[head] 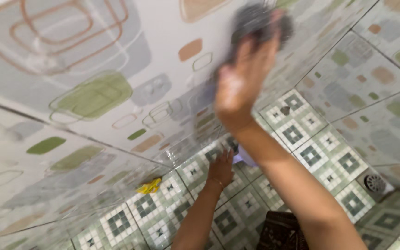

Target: The person scrubs the tiled bathroom walls using a steel wool pad and water from a purple scoop. They repeatedly wet the pad and scrub the wall surface in a seated position.

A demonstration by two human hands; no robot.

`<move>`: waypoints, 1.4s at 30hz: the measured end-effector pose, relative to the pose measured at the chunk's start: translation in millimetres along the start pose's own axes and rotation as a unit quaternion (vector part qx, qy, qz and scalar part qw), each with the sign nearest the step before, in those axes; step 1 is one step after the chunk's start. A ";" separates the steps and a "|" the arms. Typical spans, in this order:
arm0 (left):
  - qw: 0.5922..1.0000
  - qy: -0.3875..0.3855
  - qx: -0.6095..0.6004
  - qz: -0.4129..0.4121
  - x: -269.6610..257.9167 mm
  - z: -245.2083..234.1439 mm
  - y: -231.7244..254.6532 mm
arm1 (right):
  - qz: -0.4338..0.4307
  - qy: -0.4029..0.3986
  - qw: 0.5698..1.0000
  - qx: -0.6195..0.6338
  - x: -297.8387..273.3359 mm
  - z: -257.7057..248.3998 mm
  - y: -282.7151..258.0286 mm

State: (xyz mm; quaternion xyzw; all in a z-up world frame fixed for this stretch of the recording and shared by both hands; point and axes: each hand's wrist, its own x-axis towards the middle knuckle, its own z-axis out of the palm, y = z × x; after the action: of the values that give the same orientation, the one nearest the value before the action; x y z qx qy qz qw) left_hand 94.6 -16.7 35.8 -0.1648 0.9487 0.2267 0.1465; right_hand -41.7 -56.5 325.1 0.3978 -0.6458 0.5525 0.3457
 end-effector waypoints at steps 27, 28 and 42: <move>0.990 0.101 0.014 0.099 9.1 48.4 -62.8 | 0.186 0.115 0.974 0.066 6.3 6.7 114.4; 0.991 0.094 0.018 0.098 9.4 48.6 -62.0 | 0.171 0.113 0.977 0.050 4.4 12.7 99.6; 0.937 0.169 -0.263 0.154 -19.1 3.8 -59.2 | -0.315 -0.156 0.936 0.003 -53.4 53.0 -140.7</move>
State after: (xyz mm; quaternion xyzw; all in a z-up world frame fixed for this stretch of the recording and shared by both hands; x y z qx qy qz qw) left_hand 135.1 -60.1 16.7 -0.0848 0.8797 0.4568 -0.1013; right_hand 107.8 -112.1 331.5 0.6631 -0.5312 0.3483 0.3959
